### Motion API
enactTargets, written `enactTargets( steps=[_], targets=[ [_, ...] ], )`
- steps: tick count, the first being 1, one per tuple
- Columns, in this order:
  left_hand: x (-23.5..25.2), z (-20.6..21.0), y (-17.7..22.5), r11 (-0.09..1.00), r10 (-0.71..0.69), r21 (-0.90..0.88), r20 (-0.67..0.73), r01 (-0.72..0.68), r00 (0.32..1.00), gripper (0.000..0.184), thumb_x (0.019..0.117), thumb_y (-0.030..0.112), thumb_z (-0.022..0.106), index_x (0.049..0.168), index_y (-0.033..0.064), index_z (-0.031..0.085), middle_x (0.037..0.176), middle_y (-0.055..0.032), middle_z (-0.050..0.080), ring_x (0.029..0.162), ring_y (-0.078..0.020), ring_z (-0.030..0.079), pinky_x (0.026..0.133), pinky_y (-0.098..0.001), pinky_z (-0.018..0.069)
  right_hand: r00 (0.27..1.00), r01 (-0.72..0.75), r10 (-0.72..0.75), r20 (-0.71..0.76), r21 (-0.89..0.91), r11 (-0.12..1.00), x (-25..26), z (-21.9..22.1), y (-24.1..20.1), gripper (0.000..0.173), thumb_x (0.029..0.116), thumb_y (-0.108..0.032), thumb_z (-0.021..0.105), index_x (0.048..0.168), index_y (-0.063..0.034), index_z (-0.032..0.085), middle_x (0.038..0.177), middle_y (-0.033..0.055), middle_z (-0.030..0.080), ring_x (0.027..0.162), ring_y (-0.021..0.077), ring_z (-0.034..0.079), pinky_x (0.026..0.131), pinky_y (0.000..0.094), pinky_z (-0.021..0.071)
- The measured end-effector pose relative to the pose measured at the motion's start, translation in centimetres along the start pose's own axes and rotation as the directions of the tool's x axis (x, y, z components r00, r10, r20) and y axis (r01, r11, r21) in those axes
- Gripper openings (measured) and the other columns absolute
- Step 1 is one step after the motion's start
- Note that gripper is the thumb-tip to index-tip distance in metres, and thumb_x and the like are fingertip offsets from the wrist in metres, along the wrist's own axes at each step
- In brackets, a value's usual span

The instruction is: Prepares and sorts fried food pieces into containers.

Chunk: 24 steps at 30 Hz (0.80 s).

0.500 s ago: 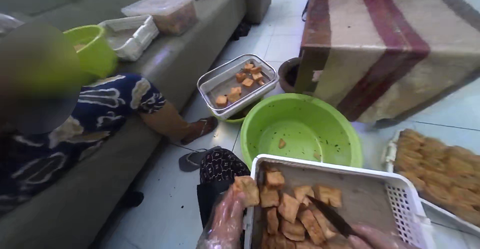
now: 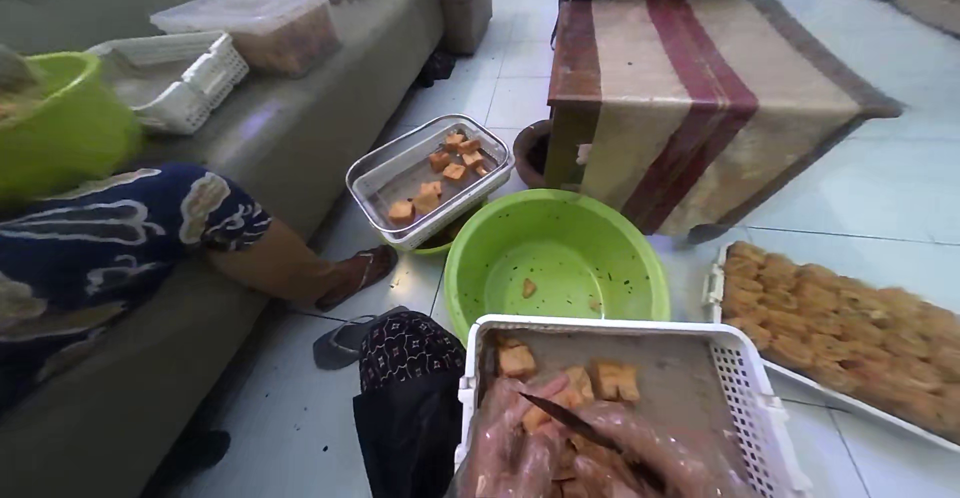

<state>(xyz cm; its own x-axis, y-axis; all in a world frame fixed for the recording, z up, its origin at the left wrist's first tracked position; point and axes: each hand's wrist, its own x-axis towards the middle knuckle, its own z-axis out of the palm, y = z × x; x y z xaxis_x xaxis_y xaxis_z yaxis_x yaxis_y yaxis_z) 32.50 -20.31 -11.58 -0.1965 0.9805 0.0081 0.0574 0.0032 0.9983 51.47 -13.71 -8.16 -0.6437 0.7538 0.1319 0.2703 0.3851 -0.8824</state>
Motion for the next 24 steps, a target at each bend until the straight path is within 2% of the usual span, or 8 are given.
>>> enactTargets(
  steps=[2, 4, 8, 12, 15, 19, 21, 24],
  targets=[
    [-0.1, 0.4, 0.1, 0.996, -0.075, 0.044, 0.067, 0.072, 0.995, 0.036, 0.0941, 0.007, 0.053, 0.124, -0.0051, 0.067, 0.126, -0.0175, 0.065, 0.121, -0.0189, 0.059, 0.107, -0.0369, 0.0460, 0.998, -0.015, 0.010, -0.058, -0.080, 0.997, -0.2, 0.4, 0.3, 0.030, 0.0944, -0.017, 0.073, 0.122, -0.0058, 0.072, 0.098, 0.0121, 0.076, 0.072, 0.0141, 0.068, 0.068, 0.0323, 0.0587],
    [-0.1, 0.7, -0.2, 0.993, -0.115, 0.027, 0.091, 0.113, 0.989, 0.038, 0.0896, 0.004, 0.055, 0.124, -0.0082, 0.065, 0.120, -0.0192, 0.064, 0.112, -0.0179, 0.061, 0.098, -0.0347, 0.0505, 0.994, -0.049, 0.033, -0.105, -0.153, 0.987, -0.4, 0.6, 0.7, 0.032, 0.0922, -0.016, 0.074, 0.123, -0.0074, 0.073, 0.103, 0.0103, 0.077, 0.079, 0.0153, 0.071, 0.073, 0.0352, 0.0614],
    [0.0, 1.0, -0.2, 0.984, -0.121, -0.117, 0.134, 0.137, 0.984, 0.050, 0.0876, 0.001, 0.062, 0.137, -0.0016, 0.060, 0.129, -0.0147, 0.062, 0.113, -0.0169, 0.063, 0.096, -0.0329, 0.0553, 0.965, -0.079, 0.028, -0.263, -0.185, 0.980, -0.5, 0.9, 3.0, 0.026, 0.0883, -0.011, 0.073, 0.113, -0.0026, 0.074, 0.097, 0.0106, 0.076, 0.078, 0.0146, 0.071, 0.072, 0.0326, 0.0609],
    [0.6, 1.0, -0.4, 0.977, 0.093, -0.198, 0.057, -0.080, 0.994, 0.032, 0.0948, 0.006, 0.062, 0.126, -0.0017, 0.069, 0.126, -0.0126, 0.069, 0.114, -0.0171, 0.066, 0.099, -0.0344, 0.0550, 0.938, -0.139, 0.147, -0.314, 0.045, 0.989, -0.9, 0.5, 4.8, 0.025, 0.0883, -0.011, 0.072, 0.110, 0.0014, 0.072, 0.085, 0.0034, 0.071, 0.071, 0.0007, 0.063, 0.065, 0.0192, 0.0558],
    [1.3, 1.3, -0.7, 0.978, 0.164, -0.133, 0.010, -0.161, 0.986, 0.028, 0.0913, 0.010, 0.071, 0.118, 0.0046, 0.075, 0.115, -0.0081, 0.068, 0.102, -0.0116, 0.066, 0.088, -0.0273, 0.0585, 0.932, -0.065, 0.134, -0.336, 0.209, 0.976, -1.3, 1.1, 4.7, 0.027, 0.0902, -0.010, 0.072, 0.114, 0.0025, 0.069, 0.090, -0.0028, 0.071, 0.078, -0.0071, 0.062, 0.071, 0.0139, 0.0553],
    [2.0, 1.1, -1.9, 0.933, 0.272, -0.286, 0.168, -0.218, 0.947, 0.034, 0.0951, 0.024, 0.071, 0.126, 0.0085, 0.071, 0.140, -0.0143, 0.060, 0.131, -0.0246, 0.057, 0.107, -0.0395, 0.0517, 0.945, -0.081, 0.201, -0.258, 0.411, 0.908, -1.7, 0.8, 3.4, 0.023, 0.0957, -0.014, 0.070, 0.118, -0.0097, 0.068, 0.100, -0.0117, 0.073, 0.087, -0.0048, 0.067, 0.079, 0.0193, 0.0593],
    [1.6, 1.4, -1.4, 0.908, 0.208, -0.401, 0.174, -0.124, 0.963, 0.038, 0.0942, 0.018, 0.070, 0.130, 0.0051, 0.068, 0.139, -0.0119, 0.063, 0.129, -0.0226, 0.059, 0.107, -0.0388, 0.0518, 0.939, -0.133, 0.271, -0.211, 0.505, 0.853, -1.6, 1.0, 2.8, 0.025, 0.0938, -0.008, 0.069, 0.119, -0.0079, 0.066, 0.095, -0.0111, 0.072, 0.078, -0.0027, 0.066, 0.071, 0.0205, 0.0588],
    [1.6, 2.1, -0.9, 0.938, 0.163, -0.324, 0.092, -0.125, 0.982, 0.035, 0.0955, 0.011, 0.063, 0.128, -0.0020, 0.067, 0.132, -0.0106, 0.067, 0.122, -0.0168, 0.063, 0.104, -0.0340, 0.0532, 0.920, -0.229, 0.349, -0.179, 0.477, 0.849, -1.4, 1.0, 2.1, 0.024, 0.0912, -0.007, 0.071, 0.115, -0.0034, 0.067, 0.088, -0.0068, 0.072, 0.072, 0.0002, 0.066, 0.066, 0.0220, 0.0590]
  ],
)
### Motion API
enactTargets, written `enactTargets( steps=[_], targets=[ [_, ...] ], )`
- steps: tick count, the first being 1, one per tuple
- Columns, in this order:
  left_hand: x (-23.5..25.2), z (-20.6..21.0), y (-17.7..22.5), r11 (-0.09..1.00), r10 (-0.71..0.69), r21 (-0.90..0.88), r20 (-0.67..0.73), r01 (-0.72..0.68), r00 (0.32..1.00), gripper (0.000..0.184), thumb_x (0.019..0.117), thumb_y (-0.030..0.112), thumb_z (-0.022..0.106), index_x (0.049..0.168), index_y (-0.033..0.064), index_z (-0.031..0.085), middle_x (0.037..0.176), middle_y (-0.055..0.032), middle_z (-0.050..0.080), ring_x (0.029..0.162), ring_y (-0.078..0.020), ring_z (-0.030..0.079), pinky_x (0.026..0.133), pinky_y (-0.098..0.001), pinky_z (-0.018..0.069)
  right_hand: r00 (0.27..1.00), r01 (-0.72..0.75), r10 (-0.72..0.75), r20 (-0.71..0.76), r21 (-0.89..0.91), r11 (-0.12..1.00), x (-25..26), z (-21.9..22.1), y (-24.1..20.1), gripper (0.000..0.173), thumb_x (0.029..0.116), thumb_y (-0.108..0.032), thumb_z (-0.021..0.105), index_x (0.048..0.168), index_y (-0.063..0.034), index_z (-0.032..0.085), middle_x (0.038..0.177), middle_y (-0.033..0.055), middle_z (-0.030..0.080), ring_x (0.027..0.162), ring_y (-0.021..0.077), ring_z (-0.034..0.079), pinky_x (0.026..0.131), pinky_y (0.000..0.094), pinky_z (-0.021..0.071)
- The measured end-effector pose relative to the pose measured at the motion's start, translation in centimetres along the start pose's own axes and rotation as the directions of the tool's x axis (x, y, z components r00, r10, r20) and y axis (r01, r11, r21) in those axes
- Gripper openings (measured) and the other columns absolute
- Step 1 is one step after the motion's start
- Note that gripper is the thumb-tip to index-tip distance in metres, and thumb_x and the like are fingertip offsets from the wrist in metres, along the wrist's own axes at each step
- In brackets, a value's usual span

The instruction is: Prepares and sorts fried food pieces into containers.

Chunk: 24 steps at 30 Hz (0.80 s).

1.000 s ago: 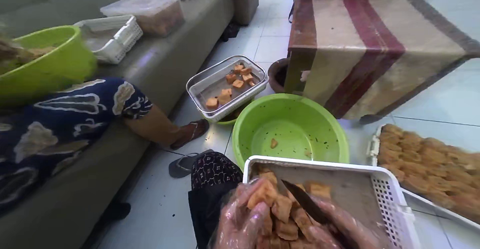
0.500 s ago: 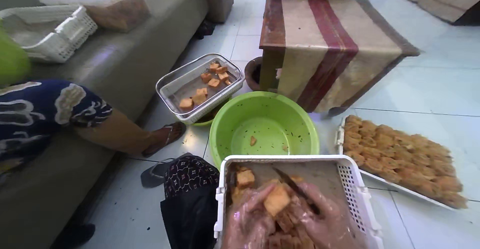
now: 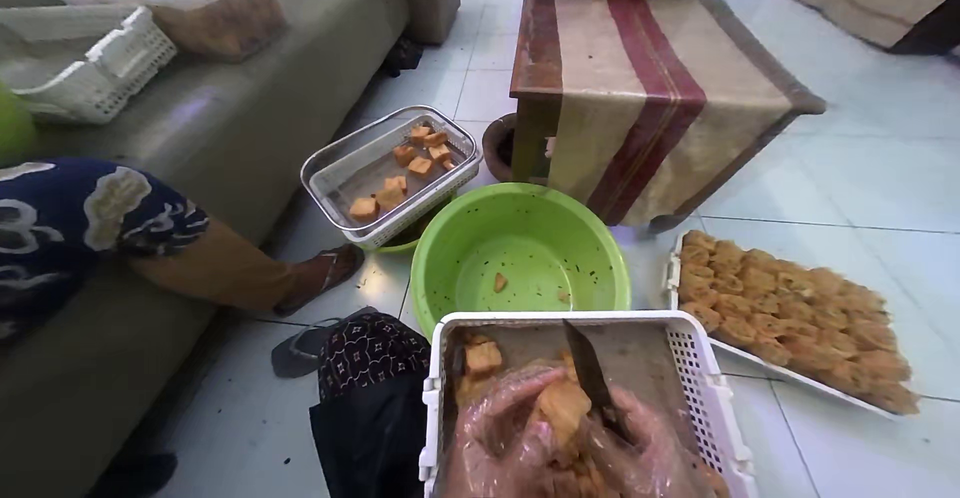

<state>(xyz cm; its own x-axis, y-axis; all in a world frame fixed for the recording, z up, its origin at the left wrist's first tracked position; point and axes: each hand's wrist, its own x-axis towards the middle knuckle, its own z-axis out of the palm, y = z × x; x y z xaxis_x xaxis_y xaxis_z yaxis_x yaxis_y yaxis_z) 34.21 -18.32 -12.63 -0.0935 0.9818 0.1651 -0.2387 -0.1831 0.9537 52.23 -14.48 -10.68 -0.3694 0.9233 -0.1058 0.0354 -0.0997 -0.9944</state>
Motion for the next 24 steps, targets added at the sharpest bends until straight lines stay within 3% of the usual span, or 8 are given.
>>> enactTargets(
  steps=[4, 8, 10, 12, 14, 16, 19, 24],
  targets=[
    [0.1, 0.4, -0.7, 1.000, -0.004, -0.018, -0.100, 0.002, 0.995, 0.030, 0.0965, 0.010, 0.064, 0.123, -0.0019, 0.069, 0.123, -0.0086, 0.071, 0.113, -0.0141, 0.067, 0.099, -0.0324, 0.0557, 0.999, 0.031, -0.028, 0.026, -0.145, 0.989, 0.0, -0.4, -0.3, 0.024, 0.0933, -0.012, 0.072, 0.113, 0.0005, 0.067, 0.083, -0.0030, 0.067, 0.071, 0.0003, 0.061, 0.065, 0.0212, 0.0554],
    [-0.1, 0.2, -0.7, 0.995, -0.080, -0.074, -0.228, 0.065, 0.970, 0.021, 0.0975, 0.016, 0.065, 0.114, 0.0031, 0.069, 0.108, -0.0020, 0.073, 0.098, -0.0092, 0.069, 0.088, -0.0290, 0.0584, 0.994, 0.097, -0.089, 0.055, -0.159, 0.982, -0.4, -1.1, -0.6, 0.033, 0.1044, -0.015, 0.057, 0.133, 0.0024, 0.055, 0.101, 0.0010, 0.068, 0.080, 0.0006, 0.063, 0.071, 0.0220, 0.0572],
    [-0.3, 0.2, -0.3, 0.976, -0.216, -0.111, -0.356, 0.188, 0.909, 0.028, 0.1037, 0.019, 0.047, 0.114, 0.0014, 0.066, 0.102, -0.0018, 0.071, 0.093, -0.0088, 0.068, 0.084, -0.0304, 0.0585, 0.985, 0.161, -0.139, 0.100, -0.256, 0.953, -0.5, -1.8, -0.9, 0.030, 0.1086, -0.016, 0.048, 0.129, 0.0042, 0.059, 0.092, 0.0051, 0.067, 0.073, 0.0036, 0.061, 0.067, 0.0239, 0.0551],
    [-0.2, 0.2, -0.2, 0.942, -0.335, -0.193, -0.457, 0.276, 0.824, 0.040, 0.1058, 0.024, 0.030, 0.110, 0.0020, 0.063, 0.096, -0.0025, 0.067, 0.088, -0.0095, 0.067, 0.079, -0.0309, 0.0584, 0.969, 0.233, -0.174, 0.176, -0.417, 0.879, -0.8, -2.0, -1.6, 0.028, 0.1066, -0.013, 0.052, 0.121, 0.0055, 0.067, 0.095, 0.0150, 0.073, 0.076, 0.0135, 0.069, 0.073, 0.0313, 0.0596],
    [0.5, -0.3, -1.6, 0.932, -0.342, -0.284, -0.488, 0.225, 0.803, 0.054, 0.1075, 0.037, 0.021, 0.088, 0.0095, 0.063, 0.078, -0.0004, 0.067, 0.071, -0.0086, 0.066, 0.065, -0.0265, 0.0569, 0.961, 0.237, -0.124, 0.248, -0.500, 0.833, -1.1, -1.7, -1.9, 0.028, 0.1062, -0.015, 0.053, 0.119, 0.0017, 0.071, 0.097, 0.0166, 0.075, 0.079, 0.0201, 0.072, 0.077, 0.0384, 0.0604],
    [1.0, -0.4, -1.8, 0.934, -0.326, -0.306, -0.526, 0.183, 0.786, 0.063, 0.1085, 0.045, 0.013, 0.078, 0.0133, 0.058, 0.066, 0.0031, 0.062, 0.059, -0.0052, 0.061, 0.055, -0.0219, 0.0535, 0.952, 0.203, -0.050, 0.302, -0.502, 0.840, -1.4, -1.3, -1.7, 0.031, 0.1080, -0.017, 0.049, 0.122, 0.0009, 0.070, 0.096, 0.0171, 0.073, 0.078, 0.0236, 0.070, 0.074, 0.0427, 0.0585],
    [1.1, 0.0, -1.3, 0.964, -0.238, -0.243, -0.601, 0.109, 0.763, 0.063, 0.1099, 0.043, 0.016, 0.075, 0.0130, 0.058, 0.062, 0.0049, 0.059, 0.054, -0.0028, 0.059, 0.052, -0.0192, 0.0520, 0.949, 0.195, -0.017, 0.314, -0.543, 0.817, -1.6, -0.8, -2.2, 0.033, 0.1085, -0.019, 0.047, 0.124, -0.0002, 0.070, 0.097, 0.0169, 0.074, 0.080, 0.0258, 0.070, 0.075, 0.0457, 0.0582],
    [0.7, -0.2, -1.9, 0.988, -0.136, -0.143, -0.638, 0.056, 0.758, 0.056, 0.1101, 0.042, 0.027, 0.078, 0.0129, 0.062, 0.066, 0.0057, 0.061, 0.059, -0.0023, 0.060, 0.056, -0.0194, 0.0536, 0.942, 0.193, -0.001, 0.335, -0.543, 0.817, -1.7, -1.1, -2.8, 0.032, 0.1082, -0.018, 0.047, 0.122, 0.0002, 0.070, 0.098, 0.0174, 0.073, 0.083, 0.0262, 0.070, 0.076, 0.0450, 0.0580]
  ],
)
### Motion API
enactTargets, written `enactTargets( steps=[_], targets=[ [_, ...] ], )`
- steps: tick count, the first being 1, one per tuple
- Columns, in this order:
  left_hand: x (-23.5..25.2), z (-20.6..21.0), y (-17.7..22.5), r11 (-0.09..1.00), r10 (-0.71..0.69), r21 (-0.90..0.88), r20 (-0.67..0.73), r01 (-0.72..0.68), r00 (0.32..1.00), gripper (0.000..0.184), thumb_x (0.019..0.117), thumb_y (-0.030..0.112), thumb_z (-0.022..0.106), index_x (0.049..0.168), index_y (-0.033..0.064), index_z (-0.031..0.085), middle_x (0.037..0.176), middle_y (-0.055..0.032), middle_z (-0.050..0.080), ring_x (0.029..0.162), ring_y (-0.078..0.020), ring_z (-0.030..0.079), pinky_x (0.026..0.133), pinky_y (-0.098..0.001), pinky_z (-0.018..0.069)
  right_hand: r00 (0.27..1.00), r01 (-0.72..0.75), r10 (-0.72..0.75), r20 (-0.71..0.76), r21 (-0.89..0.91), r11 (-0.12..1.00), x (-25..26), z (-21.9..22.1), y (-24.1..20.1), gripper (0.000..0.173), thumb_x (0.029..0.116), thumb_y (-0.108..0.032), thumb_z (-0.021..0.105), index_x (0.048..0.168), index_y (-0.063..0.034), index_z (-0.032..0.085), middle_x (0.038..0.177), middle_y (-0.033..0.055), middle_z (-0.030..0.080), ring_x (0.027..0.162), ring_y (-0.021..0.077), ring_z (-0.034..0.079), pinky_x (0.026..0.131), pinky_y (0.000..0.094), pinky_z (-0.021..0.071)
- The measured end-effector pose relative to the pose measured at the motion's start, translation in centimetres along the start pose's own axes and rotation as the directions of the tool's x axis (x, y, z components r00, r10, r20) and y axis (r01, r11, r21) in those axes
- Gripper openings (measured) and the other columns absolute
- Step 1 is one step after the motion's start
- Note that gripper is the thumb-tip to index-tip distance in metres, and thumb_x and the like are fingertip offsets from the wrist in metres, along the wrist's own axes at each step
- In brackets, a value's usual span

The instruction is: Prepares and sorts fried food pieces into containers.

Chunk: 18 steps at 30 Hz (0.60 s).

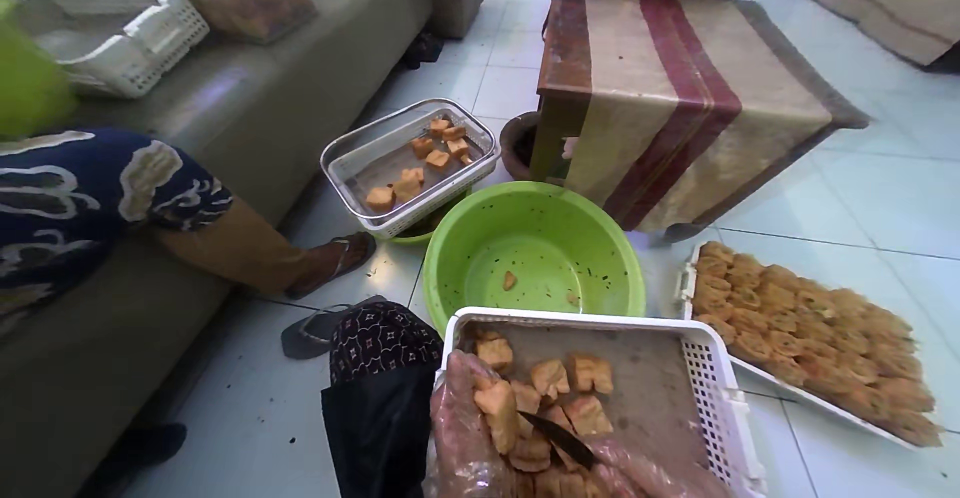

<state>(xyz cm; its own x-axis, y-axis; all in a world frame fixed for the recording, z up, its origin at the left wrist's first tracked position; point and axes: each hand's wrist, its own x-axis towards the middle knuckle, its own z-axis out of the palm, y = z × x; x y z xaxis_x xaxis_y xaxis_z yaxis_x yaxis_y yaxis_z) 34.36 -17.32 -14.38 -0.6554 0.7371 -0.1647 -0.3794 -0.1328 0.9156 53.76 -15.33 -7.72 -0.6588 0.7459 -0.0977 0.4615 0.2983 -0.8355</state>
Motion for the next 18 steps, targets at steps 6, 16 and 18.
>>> enactTargets(
  steps=[6, 16, 18],
  targets=[
    [-0.6, -0.9, -1.7, 0.834, 0.232, 0.431, 0.291, -0.344, 0.928, 0.052, 0.1078, 0.037, 0.041, 0.079, 0.0023, 0.068, 0.077, -0.0026, 0.067, 0.076, -0.0072, 0.065, 0.075, -0.0277, 0.0573, 0.998, -0.059, 0.062, 0.016, -0.140, 0.988, -0.3, 1.0, 0.1, 0.032, 0.1078, -0.020, 0.049, 0.125, -0.0040, 0.070, 0.105, 0.0151, 0.075, 0.094, 0.0283, 0.074, 0.083, 0.0495, 0.0595],
    [3.6, 0.3, 1.2, 0.537, -0.230, 0.799, 0.448, -0.271, 0.864, 0.043, 0.1052, 0.041, 0.048, 0.134, 0.0123, 0.063, 0.120, -0.0073, 0.070, 0.112, -0.0182, 0.066, 0.102, -0.0425, 0.0513, 0.976, -0.215, 0.199, -0.092, -0.227, 0.950, -2.7, -3.8, 2.8, 0.033, 0.1070, -0.020, 0.050, 0.122, 0.0021, 0.070, 0.086, 0.0186, 0.073, 0.072, 0.0324, 0.071, 0.070, 0.0542, 0.0586],
    [3.5, -1.4, 2.5, 0.381, -0.166, 0.847, 0.456, -0.370, 0.874, 0.053, 0.1029, 0.048, 0.051, 0.141, 0.0118, 0.059, 0.133, -0.0113, 0.065, 0.119, -0.0245, 0.065, 0.103, -0.0480, 0.0514, 0.966, -0.243, 0.217, -0.143, -0.202, 0.949, -3.6, -4.9, 4.1, 0.033, 0.1073, -0.020, 0.050, 0.121, 0.0034, 0.068, 0.088, 0.0185, 0.073, 0.071, 0.0295, 0.071, 0.069, 0.0508, 0.0594]
  ],
)
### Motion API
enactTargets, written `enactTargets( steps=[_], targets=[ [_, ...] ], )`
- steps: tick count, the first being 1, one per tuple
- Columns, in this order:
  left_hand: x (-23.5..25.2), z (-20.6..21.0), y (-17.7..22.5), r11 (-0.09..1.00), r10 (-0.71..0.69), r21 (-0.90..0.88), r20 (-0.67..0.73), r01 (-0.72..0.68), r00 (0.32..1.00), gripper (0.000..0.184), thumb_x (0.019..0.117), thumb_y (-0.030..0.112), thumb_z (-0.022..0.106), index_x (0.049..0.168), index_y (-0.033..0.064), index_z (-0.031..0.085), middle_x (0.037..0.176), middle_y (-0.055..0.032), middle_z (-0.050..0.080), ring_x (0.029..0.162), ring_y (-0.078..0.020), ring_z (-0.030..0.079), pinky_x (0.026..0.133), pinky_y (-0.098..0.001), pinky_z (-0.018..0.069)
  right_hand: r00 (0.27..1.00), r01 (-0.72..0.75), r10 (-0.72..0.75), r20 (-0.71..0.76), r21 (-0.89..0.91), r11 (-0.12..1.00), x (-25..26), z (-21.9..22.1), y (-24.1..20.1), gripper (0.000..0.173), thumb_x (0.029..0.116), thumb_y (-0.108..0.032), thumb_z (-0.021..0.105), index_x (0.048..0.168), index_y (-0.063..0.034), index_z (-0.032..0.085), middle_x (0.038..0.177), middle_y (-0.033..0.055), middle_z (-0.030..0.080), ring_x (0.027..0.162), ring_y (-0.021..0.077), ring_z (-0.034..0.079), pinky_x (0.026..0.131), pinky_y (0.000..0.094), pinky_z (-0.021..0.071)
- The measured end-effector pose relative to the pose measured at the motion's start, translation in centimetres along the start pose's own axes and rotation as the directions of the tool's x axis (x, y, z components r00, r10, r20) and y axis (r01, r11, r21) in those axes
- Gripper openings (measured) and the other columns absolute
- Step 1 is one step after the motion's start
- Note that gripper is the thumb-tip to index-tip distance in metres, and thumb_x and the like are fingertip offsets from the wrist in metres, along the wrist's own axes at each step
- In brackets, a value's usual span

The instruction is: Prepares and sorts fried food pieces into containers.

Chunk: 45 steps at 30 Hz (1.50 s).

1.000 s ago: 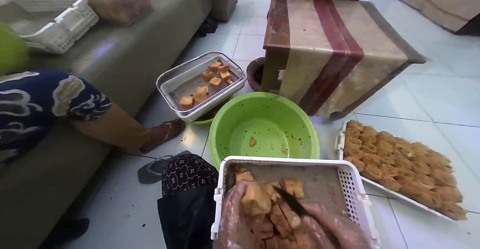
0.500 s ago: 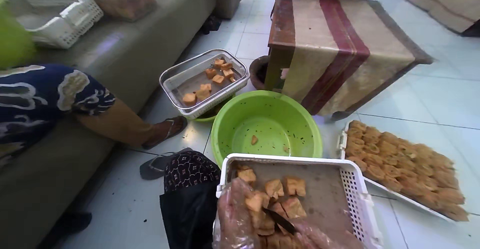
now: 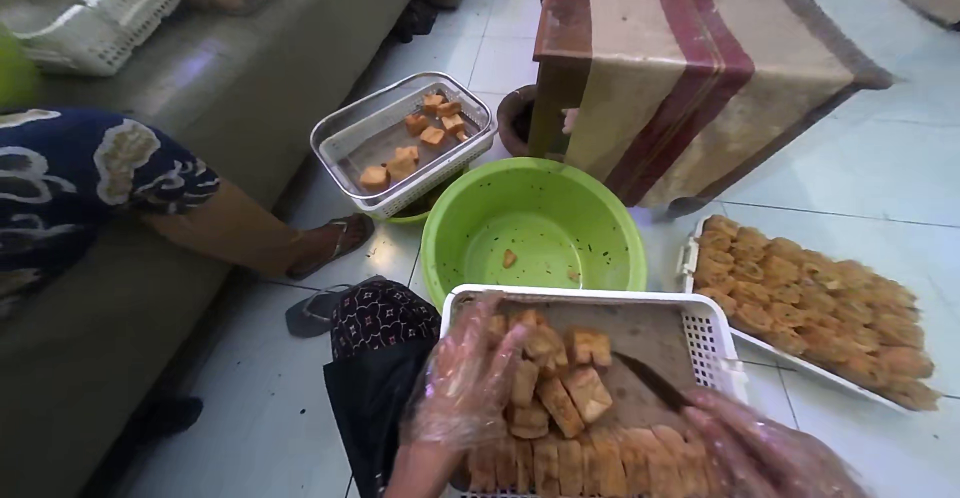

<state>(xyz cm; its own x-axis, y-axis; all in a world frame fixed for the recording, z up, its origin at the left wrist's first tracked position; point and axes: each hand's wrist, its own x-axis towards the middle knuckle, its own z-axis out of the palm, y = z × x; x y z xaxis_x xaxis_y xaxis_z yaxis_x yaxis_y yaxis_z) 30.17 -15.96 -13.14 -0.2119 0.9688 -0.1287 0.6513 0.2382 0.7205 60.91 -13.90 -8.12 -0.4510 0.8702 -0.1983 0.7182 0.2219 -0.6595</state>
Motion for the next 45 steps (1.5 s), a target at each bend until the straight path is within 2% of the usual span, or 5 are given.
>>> enactTargets(
  steps=[10, 20, 28, 37, 45],
  targets=[
    [-8.1, 2.7, 0.0, 0.791, -0.549, 0.559, 0.468, 0.249, 0.692, 0.066, 0.0969, 0.037, 0.062, 0.149, 0.0001, 0.045, 0.125, -0.0268, 0.066, 0.106, -0.0475, 0.067, 0.087, -0.0636, 0.0532, 0.996, 0.016, -0.028, 0.079, 0.140, 0.990, 1.9, 2.3, -1.8, 0.031, 0.1067, -0.017, 0.050, 0.121, 0.0026, 0.069, 0.083, 0.0151, 0.071, 0.068, 0.0252, 0.068, 0.066, 0.0443, 0.0587],
    [-8.4, -3.1, -1.6, 0.987, -0.001, -0.159, 0.113, 0.019, 0.994, 0.039, 0.0961, 0.023, 0.048, 0.128, 0.0068, 0.064, 0.118, -0.0095, 0.070, 0.106, -0.0232, 0.069, 0.090, -0.0490, 0.0568, 0.986, 0.116, -0.142, 0.088, 0.255, 0.960, 1.6, 3.4, -3.3, 0.029, 0.1073, -0.017, 0.051, 0.122, 0.0000, 0.069, 0.084, 0.0139, 0.071, 0.067, 0.0214, 0.067, 0.065, 0.0418, 0.0586],
    [-3.5, 0.2, 0.6, -0.067, -0.276, -0.986, 0.164, 0.151, 0.947, 0.068, 0.1006, 0.070, 0.024, 0.084, 0.0179, 0.063, 0.064, 0.0036, 0.058, 0.050, -0.0044, 0.057, 0.041, -0.0201, 0.0478, 0.954, 0.219, -0.268, 0.133, 0.298, 0.929, 1.8, 4.6, -7.6, 0.031, 0.1089, -0.021, 0.048, 0.121, -0.0016, 0.069, 0.081, 0.0149, 0.071, 0.065, 0.0249, 0.067, 0.060, 0.0436, 0.0562],
    [-2.9, 3.2, 1.7, 0.628, -0.077, -0.713, -0.458, -0.313, 0.886, 0.053, 0.1061, 0.054, 0.033, 0.089, 0.0181, 0.067, 0.084, 0.0072, 0.066, 0.081, -0.0019, 0.064, 0.077, -0.0191, 0.0543, 0.965, 0.198, -0.213, 0.155, 0.109, 0.974, 1.8, 4.9, -7.9, 0.031, 0.1084, -0.022, 0.046, 0.120, -0.0032, 0.068, 0.083, 0.0157, 0.072, 0.071, 0.0314, 0.071, 0.061, 0.0504, 0.0566],
    [0.3, 4.5, 2.1, 0.933, 0.089, -0.325, -0.201, -0.152, 0.976, 0.042, 0.1071, 0.034, 0.041, 0.115, 0.0058, 0.070, 0.108, -0.0055, 0.072, 0.103, -0.0121, 0.066, 0.096, -0.0359, 0.0539, 0.995, -0.003, 0.001, 0.098, 0.017, 1.000, -0.9, 0.3, -2.0, 0.034, 0.1082, -0.022, 0.048, 0.123, 0.0016, 0.068, 0.087, 0.0188, 0.073, 0.073, 0.0320, 0.071, 0.069, 0.0537, 0.0585]
  ],
)
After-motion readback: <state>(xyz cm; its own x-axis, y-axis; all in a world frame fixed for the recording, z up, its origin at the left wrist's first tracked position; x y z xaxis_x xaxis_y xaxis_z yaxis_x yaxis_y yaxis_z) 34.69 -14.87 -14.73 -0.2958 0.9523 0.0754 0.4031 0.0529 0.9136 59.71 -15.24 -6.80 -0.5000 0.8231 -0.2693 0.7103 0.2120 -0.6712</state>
